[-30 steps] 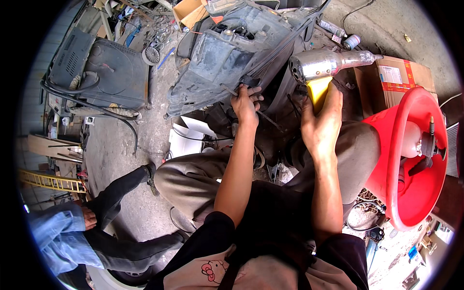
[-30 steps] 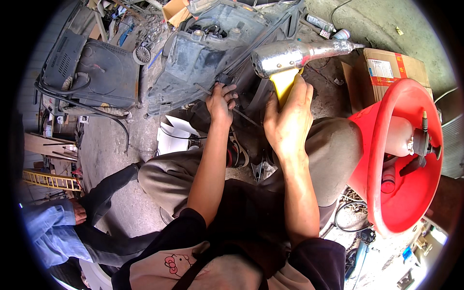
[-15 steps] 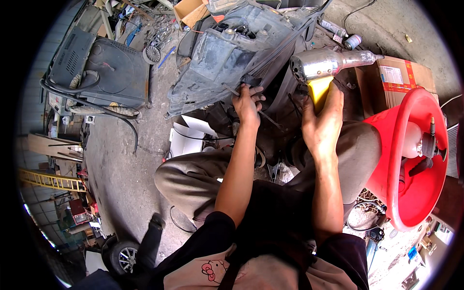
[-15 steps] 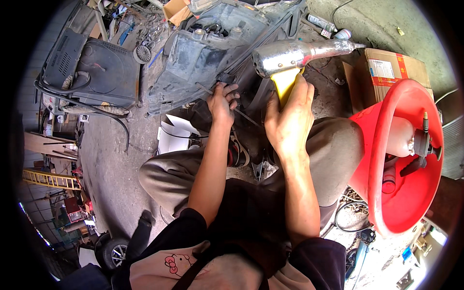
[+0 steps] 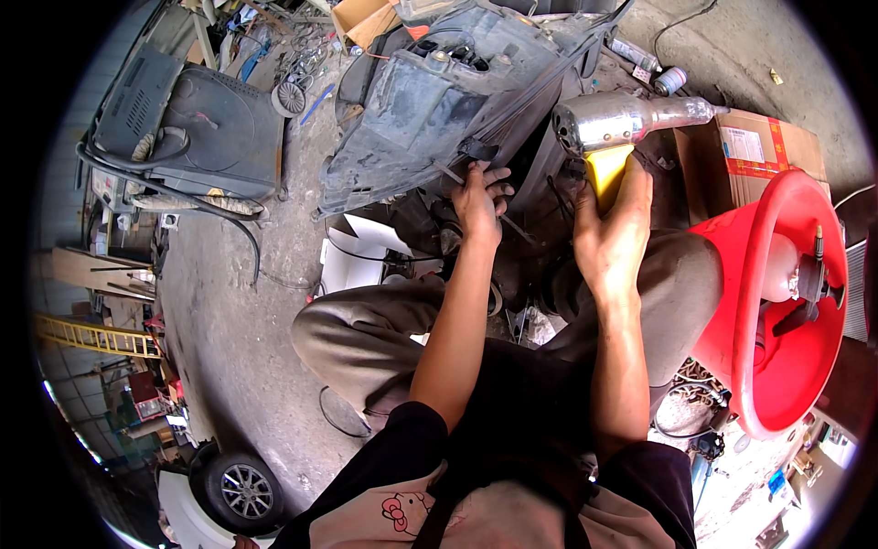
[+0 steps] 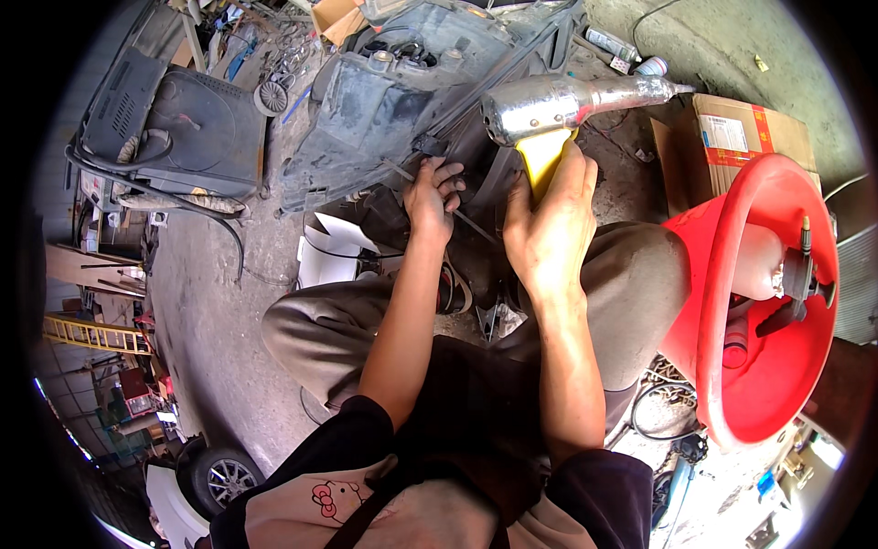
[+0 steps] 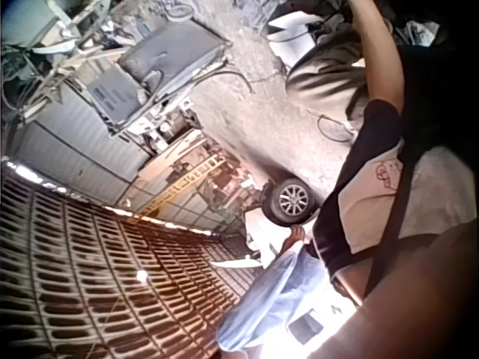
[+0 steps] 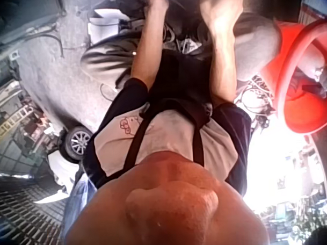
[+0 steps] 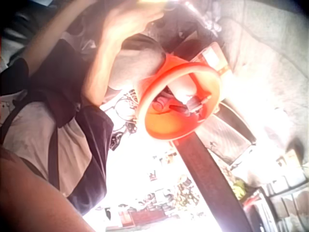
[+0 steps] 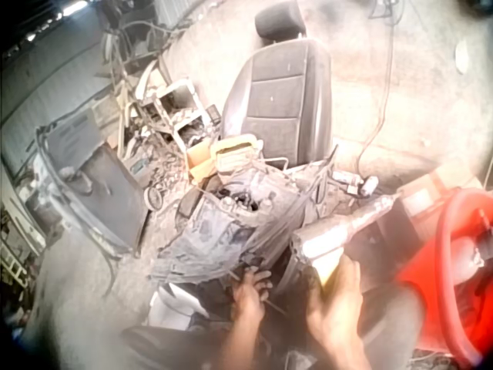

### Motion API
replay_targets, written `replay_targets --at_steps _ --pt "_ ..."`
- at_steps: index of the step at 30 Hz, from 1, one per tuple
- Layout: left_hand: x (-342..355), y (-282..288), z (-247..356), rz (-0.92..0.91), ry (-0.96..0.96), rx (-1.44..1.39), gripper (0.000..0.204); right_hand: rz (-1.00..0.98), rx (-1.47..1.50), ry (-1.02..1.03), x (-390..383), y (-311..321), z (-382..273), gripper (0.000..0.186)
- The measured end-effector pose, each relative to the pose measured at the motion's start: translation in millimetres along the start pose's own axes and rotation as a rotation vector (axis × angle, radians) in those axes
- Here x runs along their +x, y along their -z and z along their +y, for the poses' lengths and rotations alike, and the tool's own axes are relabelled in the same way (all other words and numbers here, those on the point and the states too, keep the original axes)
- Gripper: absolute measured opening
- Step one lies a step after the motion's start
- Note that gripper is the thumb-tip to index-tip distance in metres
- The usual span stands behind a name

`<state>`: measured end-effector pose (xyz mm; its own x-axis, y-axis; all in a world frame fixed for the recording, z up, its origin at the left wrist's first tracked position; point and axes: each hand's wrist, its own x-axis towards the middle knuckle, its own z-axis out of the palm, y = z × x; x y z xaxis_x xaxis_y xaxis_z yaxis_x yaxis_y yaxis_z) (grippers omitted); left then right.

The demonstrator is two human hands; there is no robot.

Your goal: The person uses a heat gun to apply heat to a plastic car bumper while holding a metal rod against the surface. They move the heat gun along the edge of the bumper and adjust the position of the metal rod to assist in the repair process.

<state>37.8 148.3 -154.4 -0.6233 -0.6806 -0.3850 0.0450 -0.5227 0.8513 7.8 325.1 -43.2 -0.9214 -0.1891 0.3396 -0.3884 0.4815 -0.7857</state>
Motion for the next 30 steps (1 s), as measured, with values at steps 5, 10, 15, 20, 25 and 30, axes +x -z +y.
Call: replay_targets --at_steps 5,10,15,20,25,30 --pt "1 -1 -1 -0.006 -0.003 -0.013 0.036 0.007 0.0 0.013 0 0 0 0.055" --pt "2 -1 -1 -0.003 -0.002 -0.018 0.035 0.003 -0.001 0.01 -1 -1 1 0.056" --pt "2 0 -2 -0.003 -0.011 -0.029 0.033 0.005 0.0 0.015 0 -1 1 0.056" --pt "6 0 -2 -0.001 -0.002 -0.042 0.033 0.001 0.014 0.006 0 -1 0 0.055" --pt "11 2 -2 -0.02 -0.01 -0.051 0.035 0.004 0.012 0.013 0 0 0 0.055" --pt "15 2 -4 -0.003 -0.015 -0.034 0.036 0.004 0.018 0.015 -1 -1 0 0.055"
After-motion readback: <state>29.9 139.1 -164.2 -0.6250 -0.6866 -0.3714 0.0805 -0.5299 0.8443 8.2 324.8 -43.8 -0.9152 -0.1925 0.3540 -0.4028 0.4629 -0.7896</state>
